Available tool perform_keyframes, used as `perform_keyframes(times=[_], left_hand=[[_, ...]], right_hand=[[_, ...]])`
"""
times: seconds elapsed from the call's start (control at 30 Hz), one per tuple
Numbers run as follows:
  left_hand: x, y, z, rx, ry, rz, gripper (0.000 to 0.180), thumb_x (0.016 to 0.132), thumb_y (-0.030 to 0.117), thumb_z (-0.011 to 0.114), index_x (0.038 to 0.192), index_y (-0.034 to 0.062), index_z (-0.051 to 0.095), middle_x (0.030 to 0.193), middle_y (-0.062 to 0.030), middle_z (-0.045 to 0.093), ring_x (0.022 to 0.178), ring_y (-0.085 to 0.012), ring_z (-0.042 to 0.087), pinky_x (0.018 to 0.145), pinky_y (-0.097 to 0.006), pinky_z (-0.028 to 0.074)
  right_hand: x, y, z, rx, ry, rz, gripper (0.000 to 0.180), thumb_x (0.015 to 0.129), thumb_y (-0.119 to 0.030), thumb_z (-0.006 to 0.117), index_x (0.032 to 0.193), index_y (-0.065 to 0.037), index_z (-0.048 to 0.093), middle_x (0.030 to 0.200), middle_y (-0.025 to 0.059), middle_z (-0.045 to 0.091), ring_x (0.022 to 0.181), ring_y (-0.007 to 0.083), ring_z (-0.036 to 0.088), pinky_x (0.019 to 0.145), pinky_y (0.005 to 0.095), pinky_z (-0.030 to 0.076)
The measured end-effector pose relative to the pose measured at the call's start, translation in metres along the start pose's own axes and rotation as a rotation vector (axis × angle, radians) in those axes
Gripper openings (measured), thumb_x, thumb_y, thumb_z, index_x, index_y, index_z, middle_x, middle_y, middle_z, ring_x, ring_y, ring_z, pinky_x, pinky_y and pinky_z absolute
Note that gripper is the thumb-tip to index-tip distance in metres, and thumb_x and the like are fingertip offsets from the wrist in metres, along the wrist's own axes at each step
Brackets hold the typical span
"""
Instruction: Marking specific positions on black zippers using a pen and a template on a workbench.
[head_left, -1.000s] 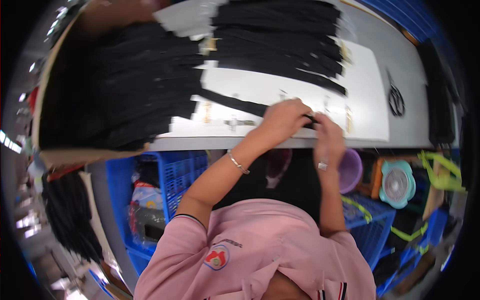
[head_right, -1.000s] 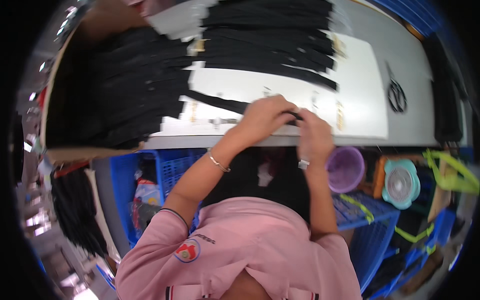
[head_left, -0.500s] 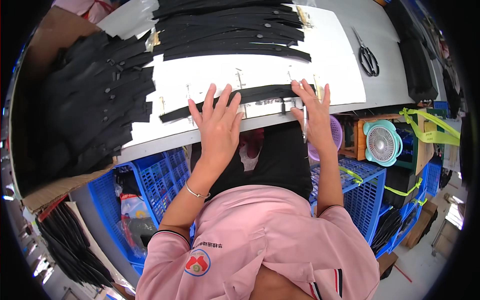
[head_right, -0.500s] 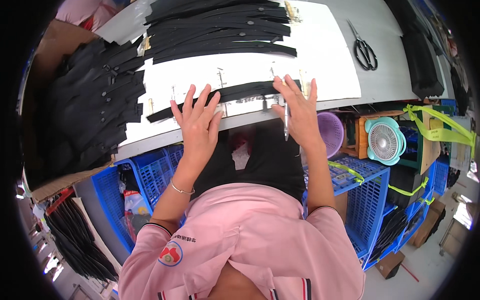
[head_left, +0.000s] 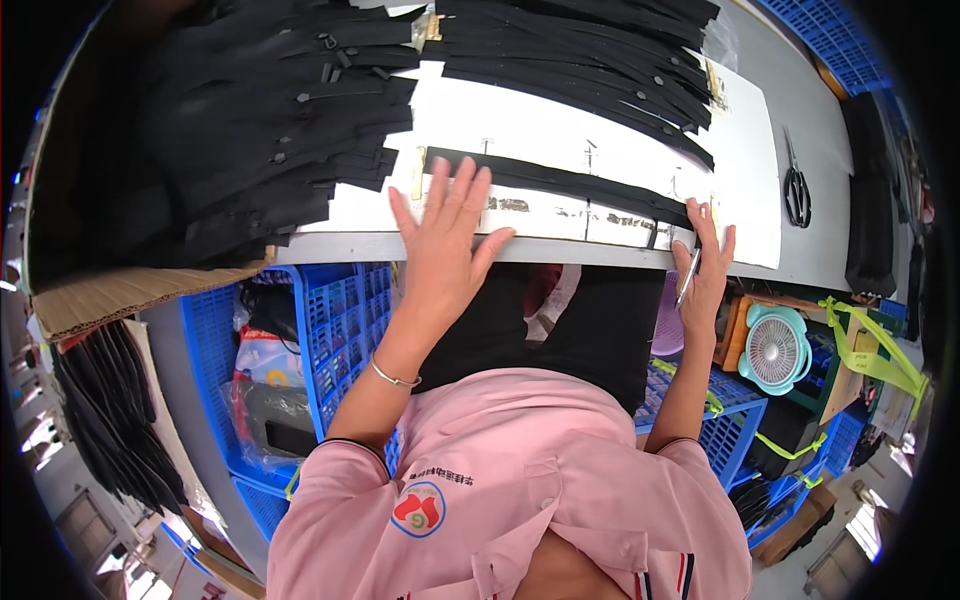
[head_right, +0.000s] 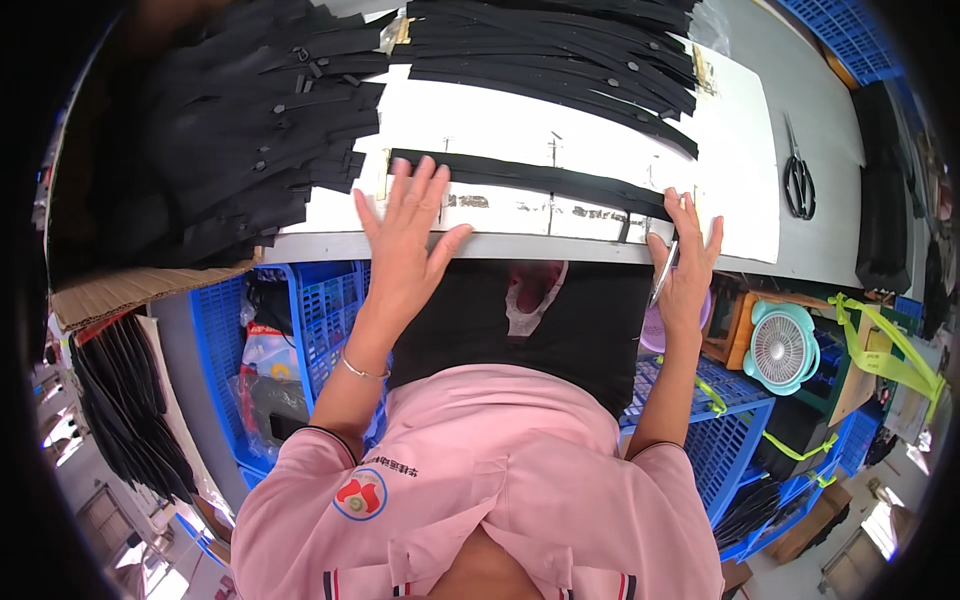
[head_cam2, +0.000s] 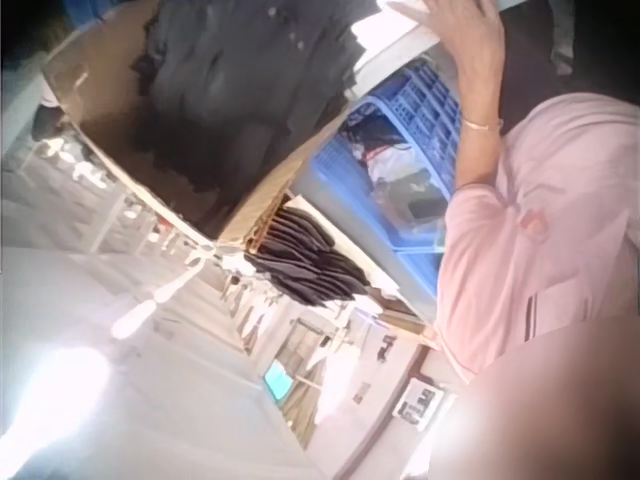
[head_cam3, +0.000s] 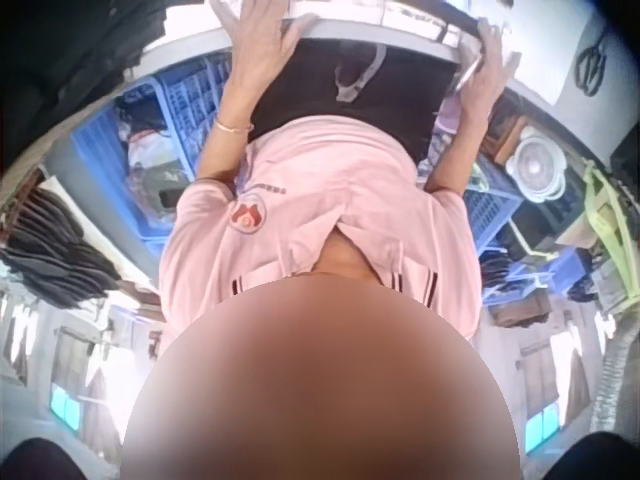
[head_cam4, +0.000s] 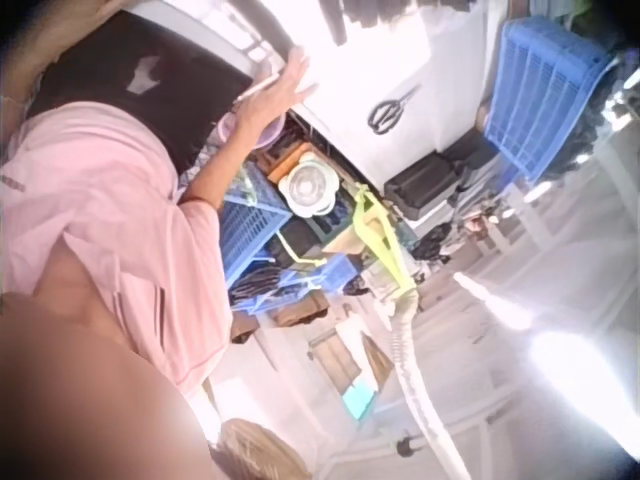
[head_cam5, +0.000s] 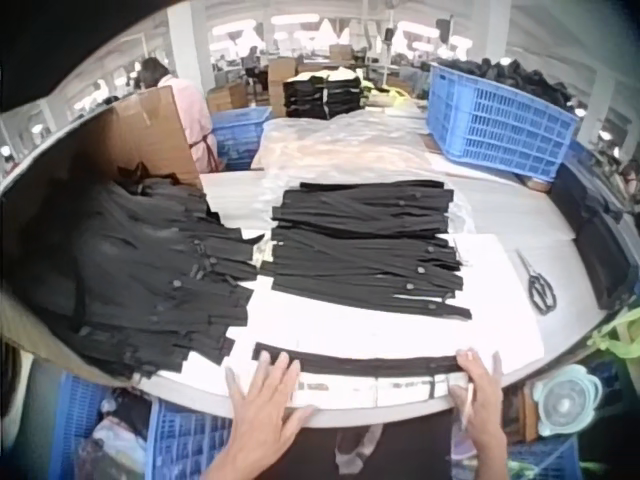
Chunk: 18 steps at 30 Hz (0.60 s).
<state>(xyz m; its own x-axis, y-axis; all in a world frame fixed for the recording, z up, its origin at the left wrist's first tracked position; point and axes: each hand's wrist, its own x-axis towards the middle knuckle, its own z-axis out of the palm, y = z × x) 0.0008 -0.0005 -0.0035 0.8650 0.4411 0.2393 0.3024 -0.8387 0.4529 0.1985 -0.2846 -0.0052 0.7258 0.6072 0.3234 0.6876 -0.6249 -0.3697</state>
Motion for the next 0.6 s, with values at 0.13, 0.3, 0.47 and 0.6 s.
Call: perform_keyframes(times=[0.13,0.3,0.47,0.6], left_hand=[[0.000,0.004,-0.008,-0.049,-0.038,-0.018,0.069,0.095,0.037,0.072,0.154,0.0129,0.047,0.158,-0.0084,0.044,0.154,-0.0311,0.028,0.120,-0.068,-0.001],[-0.011,0.005,-0.010,-0.008,-0.072,-0.045,0.068,0.093,0.037,0.073,0.154,0.0163,0.049,0.156,-0.0057,0.045,0.153,-0.0284,0.031,0.120,-0.069,-0.001],[-0.014,0.004,-0.006,0.001,-0.023,-0.056,0.068,0.093,0.037,0.073,0.154,0.0192,0.050,0.157,-0.0047,0.044,0.153,-0.0278,0.031,0.120,-0.069,-0.001],[-0.014,0.004,-0.003,0.012,0.014,-0.039,0.065,0.094,0.039,0.072,0.151,0.0155,0.053,0.153,-0.0067,0.047,0.150,-0.0287,0.036,0.119,-0.071,-0.001]], right_hand=[[-0.001,0.002,0.000,-0.011,0.003,-0.008,0.046,0.100,-0.026,0.065,0.144,-0.015,0.055,0.150,0.0025,0.058,0.147,0.0264,0.045,0.128,0.0523,0.013],[-0.001,0.003,0.001,-0.006,0.001,-0.013,0.045,0.102,-0.027,0.063,0.144,-0.015,0.054,0.150,0.0023,0.058,0.147,0.0264,0.045,0.128,0.0519,0.013],[0.004,-0.003,-0.007,0.020,-0.016,-0.008,0.042,0.103,-0.027,0.062,0.143,-0.014,0.056,0.149,0.0023,0.059,0.148,0.0257,0.044,0.128,0.0521,0.012],[0.025,-0.035,-0.016,0.370,0.079,0.131,0.033,0.104,-0.019,0.059,0.135,-0.007,0.062,0.135,0.0093,0.068,0.134,0.0231,0.057,0.126,0.0490,0.021]])
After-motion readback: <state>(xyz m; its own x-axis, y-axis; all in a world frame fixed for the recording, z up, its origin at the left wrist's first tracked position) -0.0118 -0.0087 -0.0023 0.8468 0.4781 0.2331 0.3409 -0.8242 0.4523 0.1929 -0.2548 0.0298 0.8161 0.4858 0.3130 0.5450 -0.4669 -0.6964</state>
